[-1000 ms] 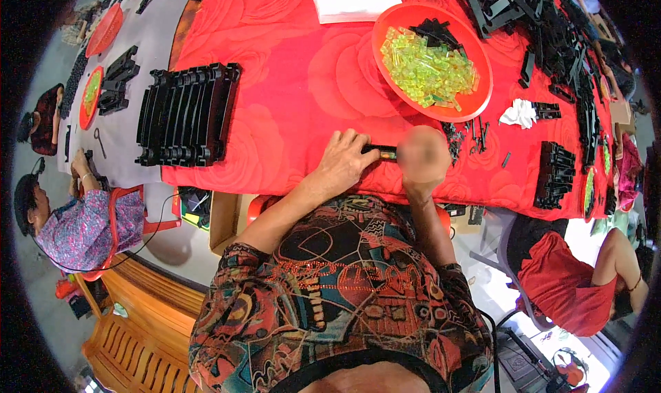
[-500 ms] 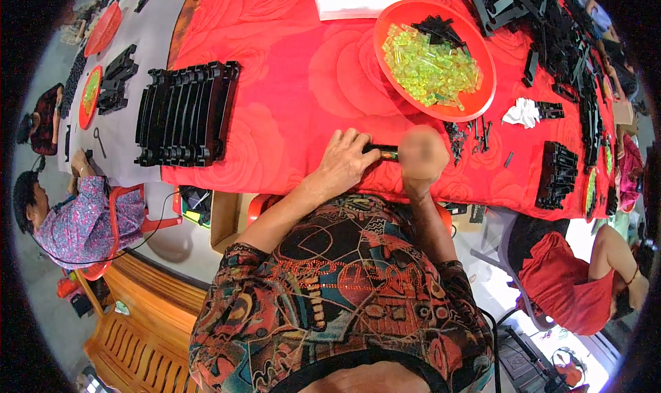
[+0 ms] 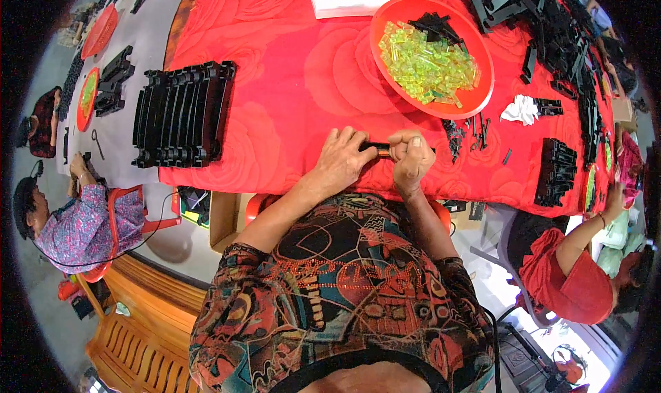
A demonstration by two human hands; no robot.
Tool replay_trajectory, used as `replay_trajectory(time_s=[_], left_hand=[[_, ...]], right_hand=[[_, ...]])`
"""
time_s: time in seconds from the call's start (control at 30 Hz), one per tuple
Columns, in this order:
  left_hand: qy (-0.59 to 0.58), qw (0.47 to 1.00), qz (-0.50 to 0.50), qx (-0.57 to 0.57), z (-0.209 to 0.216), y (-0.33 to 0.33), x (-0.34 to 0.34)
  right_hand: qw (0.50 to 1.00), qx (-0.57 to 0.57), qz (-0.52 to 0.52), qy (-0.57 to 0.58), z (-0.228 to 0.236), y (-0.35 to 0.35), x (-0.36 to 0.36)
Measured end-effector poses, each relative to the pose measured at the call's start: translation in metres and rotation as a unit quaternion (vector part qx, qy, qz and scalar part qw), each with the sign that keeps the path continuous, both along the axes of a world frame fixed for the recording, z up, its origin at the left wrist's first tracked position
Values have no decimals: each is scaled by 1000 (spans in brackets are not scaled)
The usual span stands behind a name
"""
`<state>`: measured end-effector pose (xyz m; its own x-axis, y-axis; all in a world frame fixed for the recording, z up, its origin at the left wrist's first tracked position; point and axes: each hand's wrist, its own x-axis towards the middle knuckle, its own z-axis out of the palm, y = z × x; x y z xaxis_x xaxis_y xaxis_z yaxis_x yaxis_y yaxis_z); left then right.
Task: Assembling small black plastic parts by inserting components and pins.
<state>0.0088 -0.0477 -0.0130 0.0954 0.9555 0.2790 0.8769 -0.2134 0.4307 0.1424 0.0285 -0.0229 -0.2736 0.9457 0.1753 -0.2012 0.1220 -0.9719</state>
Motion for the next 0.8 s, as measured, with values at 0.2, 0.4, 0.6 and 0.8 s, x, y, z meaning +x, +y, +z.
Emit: replay_trajectory(time_s=[0.2, 0.4, 0.6, 0.8], left_hand=[[10, 999, 16, 43, 0, 0, 1], [3, 1000, 13, 16, 0, 0, 2], [1, 1000, 12, 24, 6, 1, 0], [-15, 999, 3, 47, 2, 1, -2]], right_hand=[[993, -62, 33, 90, 11, -2, -6], [993, -54, 44, 90, 7, -8, -15], [999, 16, 41, 12, 7, -9, -16], [997, 54, 43, -28, 4, -10, -13]])
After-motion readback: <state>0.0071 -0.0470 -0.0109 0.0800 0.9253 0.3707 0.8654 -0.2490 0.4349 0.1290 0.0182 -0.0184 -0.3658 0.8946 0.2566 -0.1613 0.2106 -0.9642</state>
